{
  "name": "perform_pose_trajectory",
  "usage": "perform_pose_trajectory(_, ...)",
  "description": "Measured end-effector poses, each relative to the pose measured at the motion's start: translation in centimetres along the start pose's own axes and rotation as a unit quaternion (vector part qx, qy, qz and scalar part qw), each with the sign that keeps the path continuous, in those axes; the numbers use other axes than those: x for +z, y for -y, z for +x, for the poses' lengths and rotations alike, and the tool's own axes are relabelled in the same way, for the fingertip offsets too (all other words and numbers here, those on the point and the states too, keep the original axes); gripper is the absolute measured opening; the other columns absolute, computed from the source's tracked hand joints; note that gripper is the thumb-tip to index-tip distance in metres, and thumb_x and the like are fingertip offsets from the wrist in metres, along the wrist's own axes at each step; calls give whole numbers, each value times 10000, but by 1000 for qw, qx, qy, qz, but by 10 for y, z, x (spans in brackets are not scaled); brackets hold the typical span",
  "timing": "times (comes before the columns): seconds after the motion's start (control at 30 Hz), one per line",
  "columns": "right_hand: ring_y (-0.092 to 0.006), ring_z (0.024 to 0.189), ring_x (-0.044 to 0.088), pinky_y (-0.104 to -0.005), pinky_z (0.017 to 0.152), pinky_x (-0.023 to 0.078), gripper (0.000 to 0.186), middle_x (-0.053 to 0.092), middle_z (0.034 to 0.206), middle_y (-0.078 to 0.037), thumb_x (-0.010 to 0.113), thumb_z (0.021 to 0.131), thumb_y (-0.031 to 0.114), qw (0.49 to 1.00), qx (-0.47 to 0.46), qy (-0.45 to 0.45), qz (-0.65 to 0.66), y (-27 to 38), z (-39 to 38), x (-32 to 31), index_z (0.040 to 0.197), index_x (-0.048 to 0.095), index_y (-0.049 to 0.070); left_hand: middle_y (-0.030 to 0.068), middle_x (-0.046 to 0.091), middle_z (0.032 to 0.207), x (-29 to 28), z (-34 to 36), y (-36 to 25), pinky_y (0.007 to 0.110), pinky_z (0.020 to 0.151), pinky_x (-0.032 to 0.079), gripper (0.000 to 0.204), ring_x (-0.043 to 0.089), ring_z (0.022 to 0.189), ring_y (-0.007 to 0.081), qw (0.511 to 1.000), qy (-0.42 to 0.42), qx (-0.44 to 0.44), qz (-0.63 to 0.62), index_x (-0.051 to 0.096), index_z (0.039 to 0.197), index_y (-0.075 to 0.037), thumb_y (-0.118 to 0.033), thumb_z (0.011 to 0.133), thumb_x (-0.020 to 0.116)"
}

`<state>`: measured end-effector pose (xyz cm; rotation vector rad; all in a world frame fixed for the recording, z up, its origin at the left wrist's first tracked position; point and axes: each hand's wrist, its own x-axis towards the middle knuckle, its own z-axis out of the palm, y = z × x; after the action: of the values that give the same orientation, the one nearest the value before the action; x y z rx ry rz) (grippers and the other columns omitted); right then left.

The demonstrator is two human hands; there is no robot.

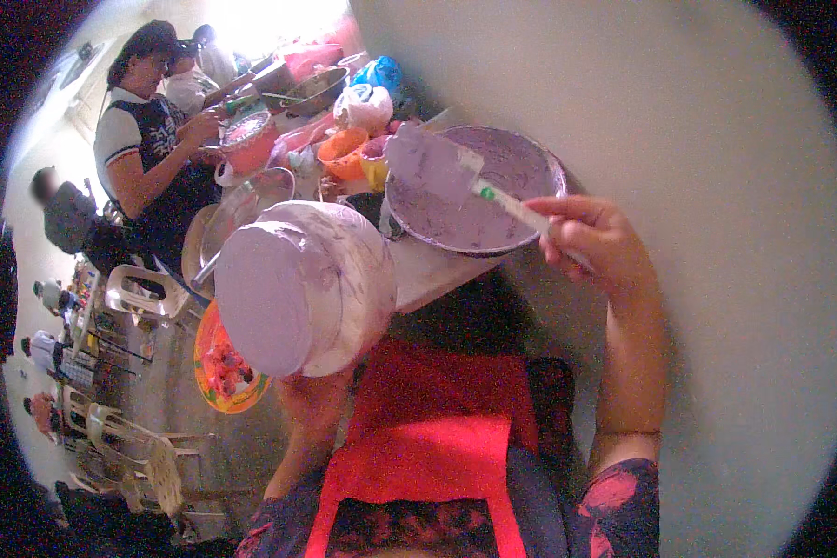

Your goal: The person holds a round cake in their left hand and uses a spatula in their right hand to spread purple frosting onto the top surface. They repeatedly scoop frosting from a nearby bowl and smooth it over the cake while standing at a work table.

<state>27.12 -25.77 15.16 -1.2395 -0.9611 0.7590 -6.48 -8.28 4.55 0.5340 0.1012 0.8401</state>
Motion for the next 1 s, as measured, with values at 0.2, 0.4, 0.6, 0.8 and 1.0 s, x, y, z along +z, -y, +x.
perform_pose_trajectory(0.2, -41, 547, 502, -174, 473, 385, 372, 588, 677, -1, 560, 755, 96, 999, 49, 5, 17, -4, -29, 53, 1106, 610, -14, 81, 459, 1314, -18, 1, 7, 430, 1017, 343, 482, 417, 1228, 251, 997, 7, 69, 19, 421, 1294, -78, -345, 892, 418)
perform_pose_trajectory(0.4, -28, 598, 496, -176, 538, 383, 321, 577, 677, 30, 549, 761, -13, 999, 31, -7, 6, -11, -43, 73, 1066, 646, 12, 68, 469, 1301, -11, 7, 11, 417, 1020, 333, 476, 422, 1222, 248, 994, 10, 99, 38, 427, 1292, -93, -363, 900, 397)
perform_pose_trajectory(0.6, -95, 583, 521, -243, 532, 416, 344, 577, 676, -22, 583, 745, -2, 982, -144, 33, -121, -20, -45, 82, 1078, 649, 51, 67, 444, 1329, -14, 12, 15, 429, 1028, 323, 514, 408, 1233, 256, 990, 47, 122, 53, 406, 1311, -108, -422, 905, 367)
perform_pose_trajectory(0.8, -162, 581, 565, -277, 541, 459, 401, 588, 682, -76, 606, 698, -1, 960, -209, 45, -182, -34, -56, 92, 1086, 651, 87, 70, 397, 1376, 0, 16, 21, 444, 1051, 302, 537, 365, 1270, 268, 989, 77, 123, 40, 363, 1349, -124, -419, 902, 388)
perform_pose_trajectory(1.0, -170, 577, 571, -276, 539, 465, 405, 605, 701, -79, 622, 663, -10, 960, -204, 45, -187, -36, -68, 92, 1056, 666, 79, 75, 377, 1392, -10, 22, 20, 454, 1053, 302, 559, 349, 1284, 273, 990, 70, 122, -11, 347, 1360, -125, -422, 894, 425)
